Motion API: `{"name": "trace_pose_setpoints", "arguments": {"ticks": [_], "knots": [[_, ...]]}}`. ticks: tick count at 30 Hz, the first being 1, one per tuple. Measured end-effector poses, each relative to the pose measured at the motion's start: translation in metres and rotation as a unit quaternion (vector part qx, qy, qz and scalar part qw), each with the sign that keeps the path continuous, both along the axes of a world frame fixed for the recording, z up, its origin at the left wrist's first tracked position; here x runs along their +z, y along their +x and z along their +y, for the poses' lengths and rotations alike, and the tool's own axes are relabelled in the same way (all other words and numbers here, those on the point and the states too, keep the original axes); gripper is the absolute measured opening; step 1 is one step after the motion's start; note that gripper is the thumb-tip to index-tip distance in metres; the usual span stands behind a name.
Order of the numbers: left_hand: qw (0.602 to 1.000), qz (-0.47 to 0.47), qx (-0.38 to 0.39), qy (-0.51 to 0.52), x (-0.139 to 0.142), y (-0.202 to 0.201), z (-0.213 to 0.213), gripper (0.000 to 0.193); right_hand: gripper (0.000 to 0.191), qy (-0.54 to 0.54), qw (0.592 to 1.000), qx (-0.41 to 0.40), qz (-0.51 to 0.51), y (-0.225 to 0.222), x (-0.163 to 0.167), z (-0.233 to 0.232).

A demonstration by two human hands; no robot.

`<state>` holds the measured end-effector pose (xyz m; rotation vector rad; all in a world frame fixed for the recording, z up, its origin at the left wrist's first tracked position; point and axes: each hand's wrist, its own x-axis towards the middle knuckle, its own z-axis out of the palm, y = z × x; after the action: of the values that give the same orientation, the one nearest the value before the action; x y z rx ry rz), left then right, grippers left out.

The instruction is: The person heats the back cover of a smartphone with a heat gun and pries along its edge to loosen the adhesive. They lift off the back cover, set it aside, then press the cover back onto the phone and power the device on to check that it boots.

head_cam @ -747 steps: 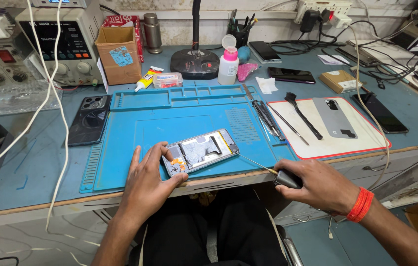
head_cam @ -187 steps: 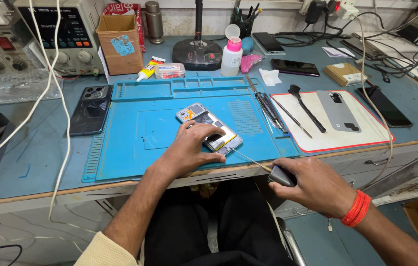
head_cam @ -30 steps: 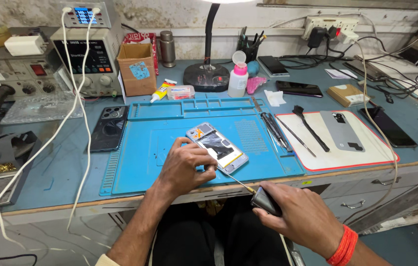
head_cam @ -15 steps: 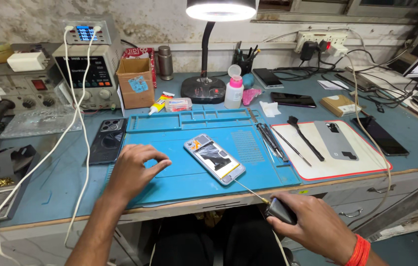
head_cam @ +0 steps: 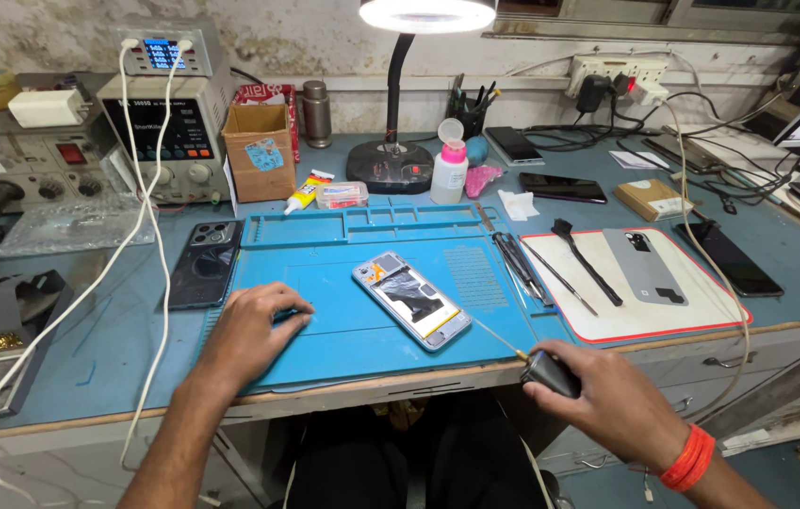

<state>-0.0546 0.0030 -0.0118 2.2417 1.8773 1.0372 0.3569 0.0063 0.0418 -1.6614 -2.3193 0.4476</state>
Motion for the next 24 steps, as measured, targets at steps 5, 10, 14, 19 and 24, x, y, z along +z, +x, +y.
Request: {"name": "trace_pose_setpoints", "arguments": {"ticks": [5, 10, 14, 19, 24], "knots": [[0.998, -0.066, -0.011, 0.014, 0.003, 0.003, 0.000, 0.017, 0.045, -0.006, 1.000, -0.015, 0.005, 0.007, 0.003, 0.005], [0.997, -0.058, -0.010, 0.042, 0.004, 0.012, 0.002, 0.017, 0.046, -0.018, 0.999, -0.033, -0.031, 0.010, 0.003, 0.008], [0.999, -0.030, -0.025, 0.035, 0.003, 0.037, 0.012, 0.015, 0.046, -0.022, 0.997, -0.031, -0.063, 0.014, 0.007, 0.014], [0.990, -0.038, -0.127, 0.044, 0.000, 0.090, 0.024, 0.032, 0.047, -0.013, 0.998, 0.005, -0.066, 0.014, 0.012, 0.017], [0.979, -0.041, -0.184, 0.081, -0.003, 0.122, 0.029, 0.054, 0.048, -0.005, 0.996, 0.028, -0.085, 0.011, 0.016, 0.015]]}}
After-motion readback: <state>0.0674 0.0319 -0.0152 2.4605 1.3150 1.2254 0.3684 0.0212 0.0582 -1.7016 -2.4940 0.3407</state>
